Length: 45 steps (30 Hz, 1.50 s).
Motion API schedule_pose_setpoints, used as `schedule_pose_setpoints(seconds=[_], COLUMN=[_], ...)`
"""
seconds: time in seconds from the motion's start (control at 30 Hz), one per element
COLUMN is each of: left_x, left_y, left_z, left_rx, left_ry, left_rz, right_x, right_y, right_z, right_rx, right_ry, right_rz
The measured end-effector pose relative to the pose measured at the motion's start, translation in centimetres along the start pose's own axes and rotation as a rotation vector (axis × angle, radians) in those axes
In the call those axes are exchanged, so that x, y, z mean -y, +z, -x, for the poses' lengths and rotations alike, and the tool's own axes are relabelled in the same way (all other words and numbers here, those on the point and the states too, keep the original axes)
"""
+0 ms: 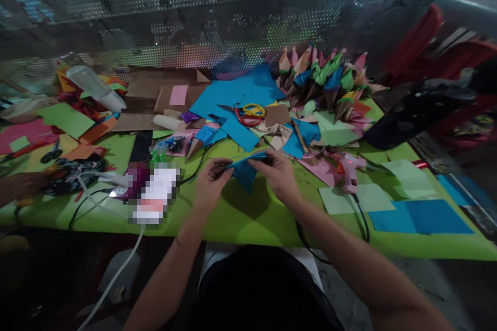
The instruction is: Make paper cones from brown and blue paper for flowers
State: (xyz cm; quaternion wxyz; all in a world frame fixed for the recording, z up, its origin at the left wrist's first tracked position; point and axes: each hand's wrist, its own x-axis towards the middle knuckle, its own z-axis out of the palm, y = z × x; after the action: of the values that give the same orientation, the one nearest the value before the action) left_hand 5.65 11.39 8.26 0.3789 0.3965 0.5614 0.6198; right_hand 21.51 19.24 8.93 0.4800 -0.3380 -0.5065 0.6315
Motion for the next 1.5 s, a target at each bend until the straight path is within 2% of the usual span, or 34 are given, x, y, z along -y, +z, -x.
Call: schedule_pose_setpoints(seconds=[0.37,0.67,0.87,1.23,1.33,1.5], left_x=[0.4,0.2,0.2,0.0,-0.1,-0.1], left_y=[-0.1,-0.1,0.0,-0.1,0.0,-0.1], left_z=[-0.3,-0.2,-0.3,-0.1,0.0,0.1], left_rx=[0.015,-0.004,0.064,0.063,0.088,0.107], left_ry=[-0.052,0.021,0.037,0.082,0.086,0.092], left_rz=[0.039,-0.029,-0.104,-0.202,-0.217,-0.235], right_x=[0.3,0.3,0.0,-0.7,-0.6,0.1], right_y=[-0.1,0.0,-0.1,0.8,0.7,-0.1], right_z=[0.1,0.2,0.3,0.3,0.3,0.1], right_rx=[0.009,0.015,0.028,0.096,0.075,-0.033], right_ry=[-0.02,-0.031,-0.053,0.107,0.093,-0.013], right_rz=[0.017,0.021,0.114,-0.006,0.003,0.143])
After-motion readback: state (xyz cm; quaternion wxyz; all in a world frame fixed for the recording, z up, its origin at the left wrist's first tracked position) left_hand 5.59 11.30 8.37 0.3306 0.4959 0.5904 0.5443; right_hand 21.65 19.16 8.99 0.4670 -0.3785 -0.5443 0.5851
